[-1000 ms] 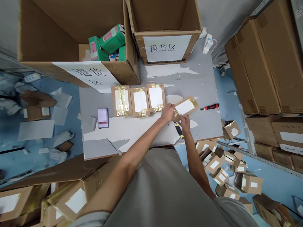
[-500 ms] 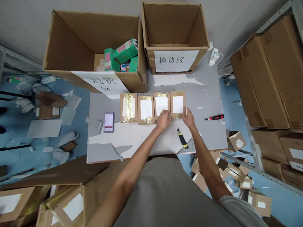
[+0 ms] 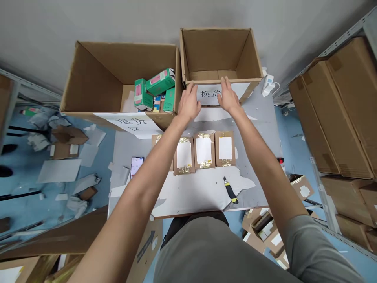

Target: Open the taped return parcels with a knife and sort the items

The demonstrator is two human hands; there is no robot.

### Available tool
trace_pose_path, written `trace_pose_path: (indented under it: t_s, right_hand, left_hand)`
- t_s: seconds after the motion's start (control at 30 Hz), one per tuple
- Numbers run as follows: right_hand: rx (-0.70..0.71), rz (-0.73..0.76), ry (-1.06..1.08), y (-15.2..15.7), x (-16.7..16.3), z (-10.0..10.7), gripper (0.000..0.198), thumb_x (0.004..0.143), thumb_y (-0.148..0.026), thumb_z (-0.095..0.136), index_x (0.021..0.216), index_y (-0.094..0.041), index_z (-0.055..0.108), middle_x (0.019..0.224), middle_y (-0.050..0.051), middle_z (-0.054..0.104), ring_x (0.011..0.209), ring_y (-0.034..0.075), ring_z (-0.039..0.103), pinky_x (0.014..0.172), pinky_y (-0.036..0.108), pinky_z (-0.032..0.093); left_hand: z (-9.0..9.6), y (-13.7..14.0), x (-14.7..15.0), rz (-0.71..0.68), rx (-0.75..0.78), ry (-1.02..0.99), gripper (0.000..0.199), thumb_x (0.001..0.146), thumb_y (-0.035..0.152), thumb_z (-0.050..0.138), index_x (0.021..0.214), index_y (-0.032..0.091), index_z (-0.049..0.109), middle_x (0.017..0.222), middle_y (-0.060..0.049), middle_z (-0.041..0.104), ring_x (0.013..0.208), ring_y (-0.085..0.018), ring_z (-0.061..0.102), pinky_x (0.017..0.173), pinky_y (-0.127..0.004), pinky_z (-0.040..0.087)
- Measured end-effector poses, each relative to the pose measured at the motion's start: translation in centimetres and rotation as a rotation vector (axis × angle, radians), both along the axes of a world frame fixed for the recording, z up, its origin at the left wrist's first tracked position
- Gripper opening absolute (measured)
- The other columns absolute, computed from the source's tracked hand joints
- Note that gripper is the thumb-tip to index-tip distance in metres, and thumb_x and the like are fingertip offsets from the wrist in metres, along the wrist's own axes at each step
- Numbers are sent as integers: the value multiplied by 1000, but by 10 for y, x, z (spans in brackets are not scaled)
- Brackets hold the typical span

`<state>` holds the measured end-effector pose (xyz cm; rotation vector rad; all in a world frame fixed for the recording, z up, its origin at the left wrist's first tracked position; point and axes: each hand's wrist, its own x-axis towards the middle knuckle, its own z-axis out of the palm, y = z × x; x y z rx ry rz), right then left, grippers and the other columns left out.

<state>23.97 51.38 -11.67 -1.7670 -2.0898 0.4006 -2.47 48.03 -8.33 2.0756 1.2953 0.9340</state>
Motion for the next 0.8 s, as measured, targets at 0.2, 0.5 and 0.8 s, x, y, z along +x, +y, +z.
trace_pose_path:
  t_s: [0.2, 0.5, 0.8]
  right_hand:
    - [-145, -35, -10, 67, -15, -6, 75, 123, -59, 30, 179, -8, 35, 181, 31, 35, 155, 45, 56, 125, 74, 44]
    - [-90, -97, -157, -20, -14, 23, 51, 124, -45, 28, 152, -16, 60, 151, 23, 56, 129, 38, 68, 110, 59, 55]
    - [-145, -128, -146, -118, -27, 32, 59, 123, -57, 21, 150, -24, 61, 142, 17, 62, 114, 33, 71, 103, 53, 60]
  left_hand:
    - [-4, 27, 5, -57, -3, 14, 74, 111, 61, 57, 173, 21, 46, 185, -16, 41, 176, -38, 33, 147, -61, 20]
    - [-6, -21, -7, -68, -22, 126, 74, 111, 40, 57, 178, 21, 34, 193, -13, 25, 177, -35, 29, 146, -62, 26]
    - [-21, -72, 0, -58, -44, 151, 55, 109, 29, 49, 164, 20, 55, 175, -17, 52, 170, -35, 38, 145, -61, 29]
